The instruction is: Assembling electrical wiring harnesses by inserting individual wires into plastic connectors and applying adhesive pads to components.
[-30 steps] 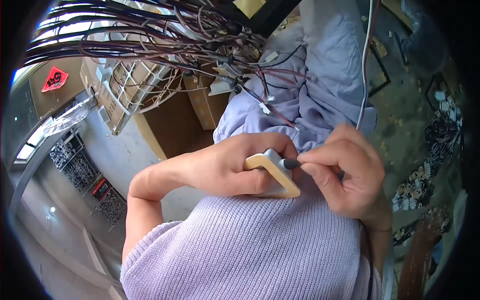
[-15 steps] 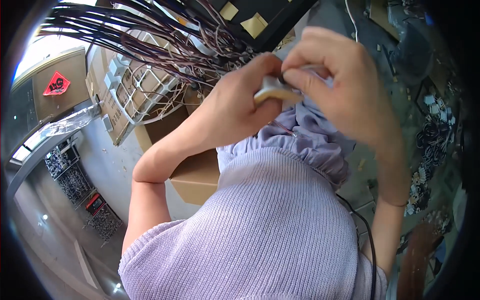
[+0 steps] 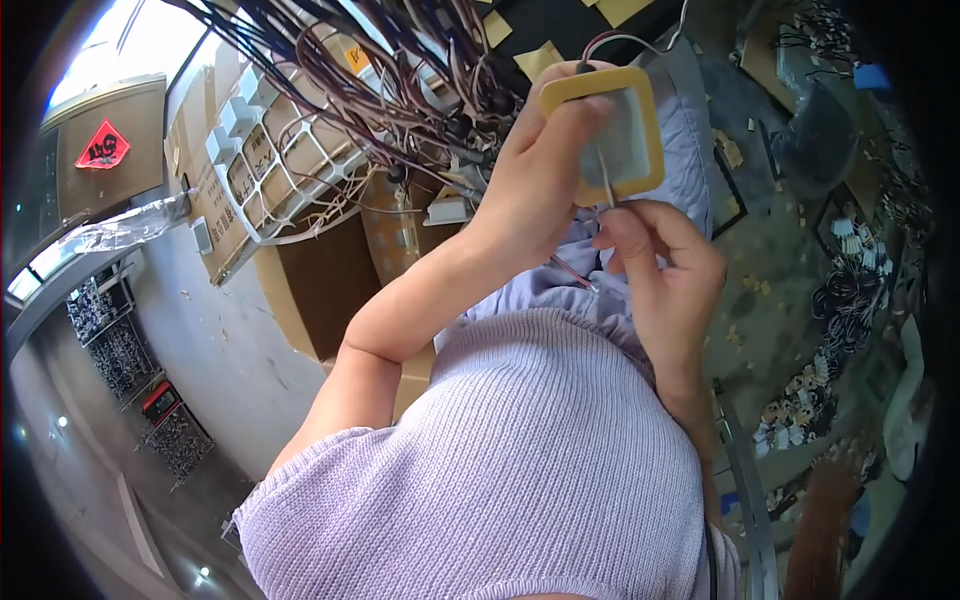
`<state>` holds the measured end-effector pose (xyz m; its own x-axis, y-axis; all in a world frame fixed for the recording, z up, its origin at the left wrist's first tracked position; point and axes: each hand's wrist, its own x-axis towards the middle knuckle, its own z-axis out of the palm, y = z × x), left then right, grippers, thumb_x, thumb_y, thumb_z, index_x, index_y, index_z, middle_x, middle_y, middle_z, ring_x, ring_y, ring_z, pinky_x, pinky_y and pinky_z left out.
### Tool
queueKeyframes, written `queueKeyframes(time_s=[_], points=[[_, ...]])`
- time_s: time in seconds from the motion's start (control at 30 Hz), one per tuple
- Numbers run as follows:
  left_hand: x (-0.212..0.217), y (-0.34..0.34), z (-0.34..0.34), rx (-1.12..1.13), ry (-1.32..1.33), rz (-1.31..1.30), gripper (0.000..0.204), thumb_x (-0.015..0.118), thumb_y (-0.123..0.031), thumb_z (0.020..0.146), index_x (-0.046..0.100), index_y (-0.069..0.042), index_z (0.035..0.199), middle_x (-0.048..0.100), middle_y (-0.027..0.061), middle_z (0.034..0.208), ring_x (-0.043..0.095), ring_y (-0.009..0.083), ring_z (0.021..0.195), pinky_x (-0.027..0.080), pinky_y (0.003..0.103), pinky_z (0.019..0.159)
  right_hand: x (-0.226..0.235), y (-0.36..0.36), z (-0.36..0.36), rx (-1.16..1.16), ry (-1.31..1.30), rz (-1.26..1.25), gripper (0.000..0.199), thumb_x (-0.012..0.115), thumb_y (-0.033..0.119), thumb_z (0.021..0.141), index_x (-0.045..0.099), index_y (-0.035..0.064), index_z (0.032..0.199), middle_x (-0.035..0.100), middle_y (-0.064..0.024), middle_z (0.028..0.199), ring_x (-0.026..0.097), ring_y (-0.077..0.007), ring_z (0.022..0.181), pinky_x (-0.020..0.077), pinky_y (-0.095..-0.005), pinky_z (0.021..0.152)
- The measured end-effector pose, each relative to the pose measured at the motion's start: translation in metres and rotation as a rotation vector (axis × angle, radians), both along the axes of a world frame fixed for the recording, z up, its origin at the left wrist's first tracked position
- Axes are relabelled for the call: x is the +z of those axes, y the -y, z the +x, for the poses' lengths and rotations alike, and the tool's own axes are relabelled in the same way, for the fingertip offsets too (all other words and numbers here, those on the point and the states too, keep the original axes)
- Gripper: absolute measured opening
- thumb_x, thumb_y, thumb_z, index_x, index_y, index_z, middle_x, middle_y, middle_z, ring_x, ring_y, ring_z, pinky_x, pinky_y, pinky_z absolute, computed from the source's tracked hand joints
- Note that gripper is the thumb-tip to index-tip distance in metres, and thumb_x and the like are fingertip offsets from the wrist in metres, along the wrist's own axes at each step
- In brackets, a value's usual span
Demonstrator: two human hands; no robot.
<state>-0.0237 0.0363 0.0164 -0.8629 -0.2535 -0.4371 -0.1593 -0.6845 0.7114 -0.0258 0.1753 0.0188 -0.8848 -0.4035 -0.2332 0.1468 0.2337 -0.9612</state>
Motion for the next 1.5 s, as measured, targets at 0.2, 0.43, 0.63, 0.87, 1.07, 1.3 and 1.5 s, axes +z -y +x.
queueKeyframes(time_s=[0.2,0.43,0.63,0.87,1.07,1.3,1.5], points=[[0.003,0.007,-0.003,-0.162,0.024,0.322,0.03,0.056,-0.022,0.093,0.051,-0.001,0.113,0.065,0.0099,0.097,0.067,0.0191,0.084,0.056,0.033,0.074,-0.018,-0.009,0.004,0.037,0.135,-0.363,0.019,0.061,0.012,0.093,0.062,-0.0062,0.098,0.064,-0.0048,0.077,0.057,-0.008,0.067,0.046,-0.0206,0.061],[-0.003,0.006,-0.004,-0.183,0.041,0.301,0.027,0.056,-0.016,0.092,0.052,-0.001,0.115,0.064,0.0087,0.096,0.066,0.017,0.082,0.057,0.031,0.073,-0.035,-0.017,0.007,0.112,-0.066,-0.331,0.016,0.059,0.01,0.094,0.061,-0.0049,0.1,0.063,-0.0051,0.082,0.057,-0.0078,0.072,0.0466,-0.021,0.065],[-0.006,0.053,0.037,-1.013,-0.583,-0.757,0.04,0.063,-0.007,0.071,0.058,-0.003,0.11,0.061,0.0141,0.104,0.061,0.0313,0.097,0.049,0.038,0.085,-0.024,-0.016,-0.044,0.033,0.821,-0.929,0.086,0.051,0.065,0.086,0.038,-0.0037,0.136,0.052,-0.0125,0.113,0.048,-0.0129,0.083,0.0405,-0.03,0.077],[-0.012,0.073,0.063,-0.933,-0.286,-0.923,0.059,0.056,-0.034,0.091,0.039,-0.004,0.139,0.044,0.0173,0.136,0.044,0.0318,0.127,0.036,0.041,0.105,0.024,-0.066,-0.082,-0.134,-0.301,-0.599,0.028,0.045,0.025,0.101,0.054,0.0029,0.086,0.044,0.0021,0.067,0.032,-0.0058,0.052,0.0287,-0.0225,0.048],[0.026,0.005,0.003,-0.364,-0.791,-0.875,0.065,0.064,-0.01,0.087,0.031,0.002,0.142,0.037,0.019,0.144,0.033,0.0289,0.137,0.028,0.039,0.111,0.071,-0.046,-0.02,0.725,-0.674,-0.192,0.015,0.07,0.018,0.081,0.065,0.005,0.086,0.065,-0.0039,0.075,0.063,-0.0211,0.065,0.048,-0.0318,0.057],[0.073,0.05,0.135,-0.081,-0.629,-0.75,0.017,0.052,-0.016,0.089,0.052,-0.008,0.075,0.052,0.0025,0.065,0.052,0.0151,0.059,0.041,0.031,0.052,0.069,0.011,-0.109,0.133,-0.356,-0.3,0.03,0.069,0.029,0.087,0.062,0.0017,0.1,0.058,-0.0024,0.068,0.055,-0.0099,0.058,0.0422,-0.0225,0.054],[0.117,0.088,0.175,0.184,-0.842,-0.656,0.025,0.051,-0.005,0.092,0.039,-0.008,0.07,0.038,-0.0011,0.046,0.03,0.008,0.032,0.024,0.022,0.032,-0.022,0.129,-0.234,-0.264,-1.213,0.064,0.03,0.062,0.031,0.088,0.064,0.0012,0.092,0.061,-0.0131,0.077,0.061,-0.0352,0.074,0.0486,-0.0446,0.067]])
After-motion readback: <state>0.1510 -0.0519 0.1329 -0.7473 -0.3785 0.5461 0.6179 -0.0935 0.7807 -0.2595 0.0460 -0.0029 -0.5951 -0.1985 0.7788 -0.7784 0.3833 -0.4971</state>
